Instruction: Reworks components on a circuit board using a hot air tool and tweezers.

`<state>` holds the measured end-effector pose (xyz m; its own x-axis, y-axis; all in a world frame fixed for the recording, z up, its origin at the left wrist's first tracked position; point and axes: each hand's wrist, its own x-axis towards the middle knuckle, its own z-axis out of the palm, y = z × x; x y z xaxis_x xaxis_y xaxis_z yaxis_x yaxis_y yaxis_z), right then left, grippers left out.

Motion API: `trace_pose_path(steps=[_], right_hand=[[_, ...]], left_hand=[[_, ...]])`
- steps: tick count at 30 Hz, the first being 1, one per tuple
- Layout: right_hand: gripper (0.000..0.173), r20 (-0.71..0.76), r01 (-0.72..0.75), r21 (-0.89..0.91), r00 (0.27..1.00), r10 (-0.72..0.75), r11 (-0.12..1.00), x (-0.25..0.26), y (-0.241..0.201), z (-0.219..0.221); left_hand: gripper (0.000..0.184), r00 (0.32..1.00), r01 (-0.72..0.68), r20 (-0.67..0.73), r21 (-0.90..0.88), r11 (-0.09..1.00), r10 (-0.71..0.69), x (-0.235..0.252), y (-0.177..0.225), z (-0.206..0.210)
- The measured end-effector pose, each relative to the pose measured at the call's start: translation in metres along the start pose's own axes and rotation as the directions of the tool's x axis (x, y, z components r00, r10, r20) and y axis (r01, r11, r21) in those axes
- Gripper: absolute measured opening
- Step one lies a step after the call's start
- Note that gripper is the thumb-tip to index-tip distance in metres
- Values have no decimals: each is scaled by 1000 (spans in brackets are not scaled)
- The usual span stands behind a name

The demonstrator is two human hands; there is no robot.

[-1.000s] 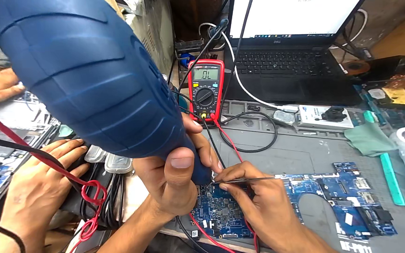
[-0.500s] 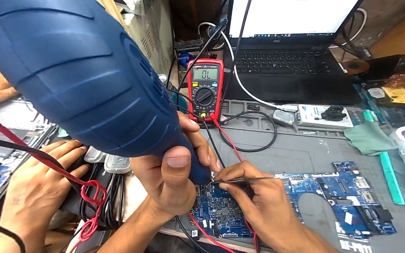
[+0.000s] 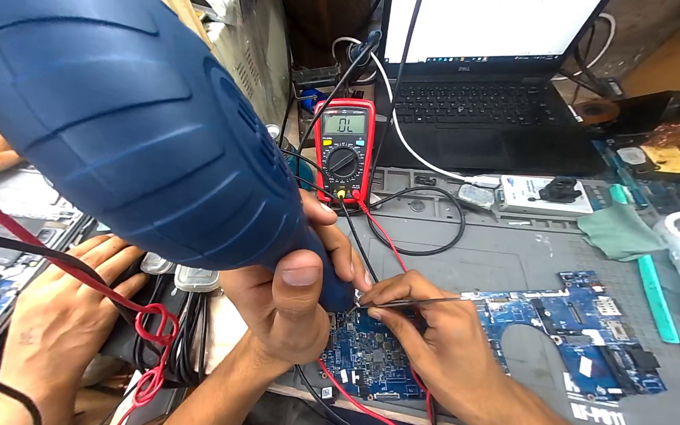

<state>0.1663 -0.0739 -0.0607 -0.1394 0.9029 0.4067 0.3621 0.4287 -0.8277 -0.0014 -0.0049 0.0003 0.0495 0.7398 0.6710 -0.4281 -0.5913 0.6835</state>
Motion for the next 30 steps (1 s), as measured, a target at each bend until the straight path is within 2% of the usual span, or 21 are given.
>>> trace_pose_path(steps=[30], right_hand=[[5,-5,5,-1,1000,-5,1000,0,0,1]], left_hand=[[33,1000,-18,-7,-4,1000,18,0,0,-1]])
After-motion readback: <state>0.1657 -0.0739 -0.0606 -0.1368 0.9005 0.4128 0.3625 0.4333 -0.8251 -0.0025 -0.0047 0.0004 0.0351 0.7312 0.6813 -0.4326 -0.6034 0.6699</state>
